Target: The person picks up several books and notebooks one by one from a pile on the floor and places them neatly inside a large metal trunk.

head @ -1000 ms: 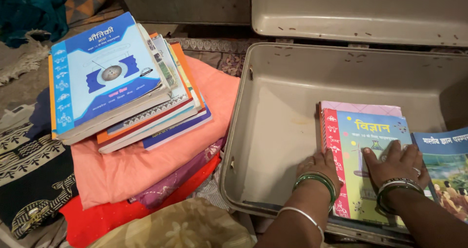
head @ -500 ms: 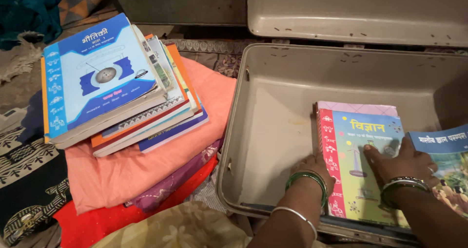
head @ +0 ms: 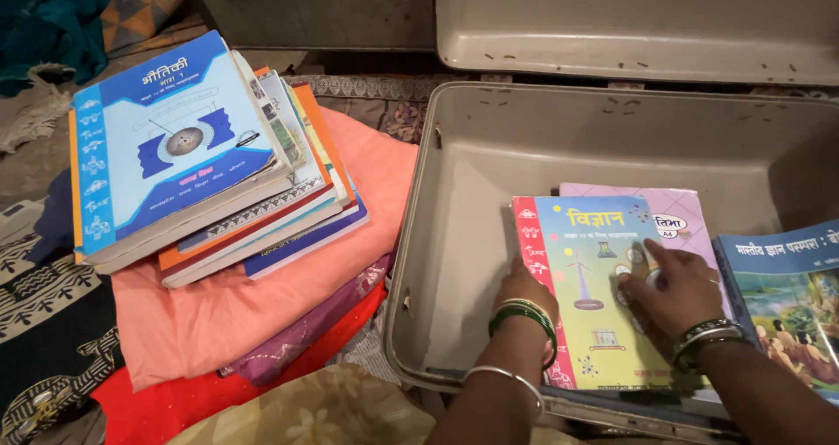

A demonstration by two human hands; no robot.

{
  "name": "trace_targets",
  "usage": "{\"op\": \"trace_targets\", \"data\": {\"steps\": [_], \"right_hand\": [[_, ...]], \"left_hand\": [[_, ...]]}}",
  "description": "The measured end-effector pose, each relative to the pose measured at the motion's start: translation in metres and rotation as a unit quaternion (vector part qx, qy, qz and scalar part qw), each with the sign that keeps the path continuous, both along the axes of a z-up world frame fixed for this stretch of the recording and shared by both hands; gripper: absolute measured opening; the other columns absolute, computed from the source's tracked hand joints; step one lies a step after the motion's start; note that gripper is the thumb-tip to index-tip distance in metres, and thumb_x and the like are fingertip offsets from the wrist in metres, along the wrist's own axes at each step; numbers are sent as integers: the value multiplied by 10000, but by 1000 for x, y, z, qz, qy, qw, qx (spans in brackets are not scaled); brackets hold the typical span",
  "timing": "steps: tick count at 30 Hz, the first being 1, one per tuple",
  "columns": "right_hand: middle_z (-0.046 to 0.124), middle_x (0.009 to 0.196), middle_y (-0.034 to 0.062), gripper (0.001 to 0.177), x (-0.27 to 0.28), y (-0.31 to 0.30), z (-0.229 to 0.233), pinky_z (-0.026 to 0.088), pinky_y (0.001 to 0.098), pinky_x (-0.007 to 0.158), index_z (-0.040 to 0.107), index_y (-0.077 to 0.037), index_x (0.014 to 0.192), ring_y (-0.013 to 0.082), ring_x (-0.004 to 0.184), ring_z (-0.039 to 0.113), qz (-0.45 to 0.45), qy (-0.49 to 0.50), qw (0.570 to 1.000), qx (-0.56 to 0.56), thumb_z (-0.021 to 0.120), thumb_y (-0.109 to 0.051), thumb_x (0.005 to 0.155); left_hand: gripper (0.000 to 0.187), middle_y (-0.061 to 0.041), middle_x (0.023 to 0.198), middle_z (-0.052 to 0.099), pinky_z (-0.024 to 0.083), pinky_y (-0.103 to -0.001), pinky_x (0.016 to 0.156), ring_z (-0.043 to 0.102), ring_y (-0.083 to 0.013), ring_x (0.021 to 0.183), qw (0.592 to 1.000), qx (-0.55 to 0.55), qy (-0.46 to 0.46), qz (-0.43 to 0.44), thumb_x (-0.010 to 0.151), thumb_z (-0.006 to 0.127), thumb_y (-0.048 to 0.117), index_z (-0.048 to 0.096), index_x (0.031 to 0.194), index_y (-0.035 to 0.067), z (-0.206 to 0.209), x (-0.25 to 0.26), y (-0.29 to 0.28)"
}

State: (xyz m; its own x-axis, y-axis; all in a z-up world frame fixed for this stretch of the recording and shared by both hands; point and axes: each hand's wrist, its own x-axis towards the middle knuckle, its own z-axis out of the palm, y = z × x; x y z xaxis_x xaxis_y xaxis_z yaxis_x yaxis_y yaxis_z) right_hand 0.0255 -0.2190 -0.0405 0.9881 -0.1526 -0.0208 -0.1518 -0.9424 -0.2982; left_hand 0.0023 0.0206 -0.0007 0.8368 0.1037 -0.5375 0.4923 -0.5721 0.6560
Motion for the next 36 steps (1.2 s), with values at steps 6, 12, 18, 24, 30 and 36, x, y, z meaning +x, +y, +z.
{"op": "trace_targets", "data": {"steps": [6,12,18,24,30,36], "right_hand": [[319,1620,134,794,-9,48,10,376,488,1130,377,-178,1546,255,1469,360,103,-9,985,-141,530,-611,899],[78,1701,158,796,-21,96,24,127,474,1197,192,-127,1611,253,1519,122,376,18,919,-118,417,-541,969],[18,1712,126,746,-33,108,28,34,491,1222,117,-127,1604,248,1590,49,507,-7,851,-137,309,-550,1020],[-77,1728,47,766,-17,100,27,19,477,1215,43,-214,1627,198,1569,-32,321,71,925,-191,177,-601,980],[-66,1719,49,791,-17,72,28,70,473,1200,39,-220,1659,162,1521,-9,135,84,977,-140,164,-583,967],[-40,1779,122,562,-21,61,45,161,512,1229,180,-411,1630,282,1625,27,71,219,898,-376,217,-492,1075]], "left_hand": [[306,-185,1211,693,528,-453,925,677,-367,1089,983,-106,-44,142,969,563,218,682,1190,42,-19,12,10],[266,-152,1076,759,572,-404,839,734,-271,910,917,-223,-91,317,962,568,204,659,1161,52,-53,26,20],[290,-133,1099,771,579,-376,841,737,-223,910,863,-328,-81,375,980,531,172,654,1220,65,-82,35,24],[328,-117,1137,752,567,-385,867,745,-243,965,891,-275,-39,360,987,521,205,604,1291,110,-75,32,23],[466,-132,1202,729,549,-413,915,732,-274,1006,920,-249,29,302,930,612,185,511,1379,118,-42,22,25],[519,-126,1317,686,535,-409,969,724,-273,1097,946,-209,43,244,962,542,171,410,1462,136,-21,17,27]]}}
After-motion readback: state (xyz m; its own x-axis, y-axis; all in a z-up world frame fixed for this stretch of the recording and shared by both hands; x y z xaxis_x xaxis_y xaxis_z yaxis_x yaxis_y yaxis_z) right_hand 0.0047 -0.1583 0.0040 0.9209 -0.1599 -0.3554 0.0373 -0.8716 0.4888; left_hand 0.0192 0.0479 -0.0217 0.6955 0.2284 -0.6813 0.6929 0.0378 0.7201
